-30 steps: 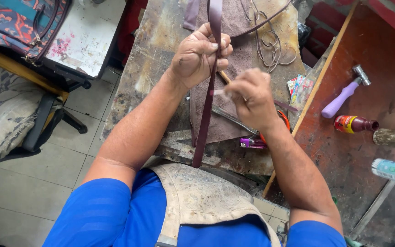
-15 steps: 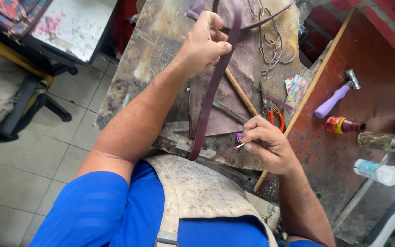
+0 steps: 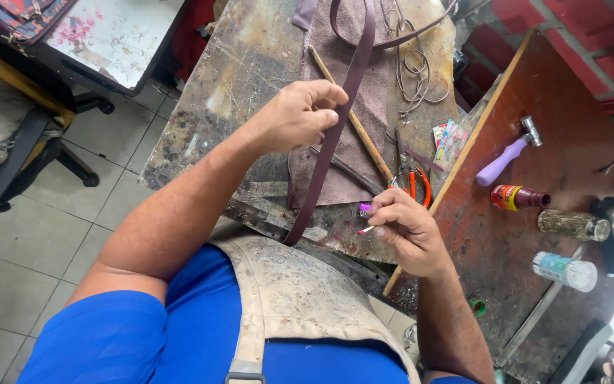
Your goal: The person holds a long strip of maroon leather in their left hand and uses a cotton swab in their right hand to apply a reddish liquid from a small bottle onto the leather's edge. The person repeatedly dips the swab into the bottle and applies the substance along the length of the leather strip.
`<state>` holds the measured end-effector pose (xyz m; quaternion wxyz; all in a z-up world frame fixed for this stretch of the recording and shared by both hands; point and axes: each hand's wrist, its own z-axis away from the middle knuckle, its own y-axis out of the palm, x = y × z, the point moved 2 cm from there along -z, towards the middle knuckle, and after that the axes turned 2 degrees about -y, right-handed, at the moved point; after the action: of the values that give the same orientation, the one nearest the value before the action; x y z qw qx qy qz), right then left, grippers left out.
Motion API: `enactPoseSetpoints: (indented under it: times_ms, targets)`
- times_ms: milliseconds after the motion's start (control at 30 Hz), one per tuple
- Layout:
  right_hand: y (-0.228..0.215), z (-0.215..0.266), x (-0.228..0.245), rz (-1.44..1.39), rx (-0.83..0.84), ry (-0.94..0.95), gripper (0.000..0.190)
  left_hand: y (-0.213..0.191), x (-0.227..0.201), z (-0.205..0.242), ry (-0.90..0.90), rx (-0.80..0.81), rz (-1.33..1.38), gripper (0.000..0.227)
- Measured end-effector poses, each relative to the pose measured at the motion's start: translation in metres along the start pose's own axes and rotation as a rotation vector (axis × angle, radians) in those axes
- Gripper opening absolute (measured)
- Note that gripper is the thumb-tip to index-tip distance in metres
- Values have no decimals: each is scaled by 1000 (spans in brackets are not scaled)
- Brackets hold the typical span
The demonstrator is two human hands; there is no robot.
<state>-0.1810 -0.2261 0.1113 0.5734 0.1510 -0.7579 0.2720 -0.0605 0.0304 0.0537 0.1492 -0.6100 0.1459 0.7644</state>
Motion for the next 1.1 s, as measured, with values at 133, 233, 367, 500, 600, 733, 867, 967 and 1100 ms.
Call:
enactPoseSetpoints:
  times_ms: [133, 233, 367, 500, 600, 733, 867, 967, 1100]
  targets:
    - [1, -10, 9, 73, 44, -26, 7, 9, 2, 6, 41, -56, -36, 39]
    - [-1, -12, 15, 89, 10, -56, 6, 9, 10, 6, 62, -128, -119, 52]
    - [-8, -4, 15, 106, -47, -48, 7, 8, 8, 6, 41, -132, -19, 47]
    - [-14, 3, 20, 125, -82, -25, 6, 8, -10, 18, -59, -74, 137, 56]
    - [-18, 9, 18, 117, -84, -4, 6, 5, -14, 21, -118, -20, 168, 65]
    - [-19, 11, 19, 116, -65, -4, 7, 3, -6, 19, -33, -62, 68, 58]
    - [-16, 12, 18, 129, -74, 1, 7, 11, 16, 7, 24, -200, 11, 53]
    - [-17, 16, 18, 142, -90, 9, 6, 12, 4, 12, -54, -216, 98, 51]
    - [-19, 25, 18, 115, -111, -3, 7, 4, 6, 24, -123, -109, 266, 40]
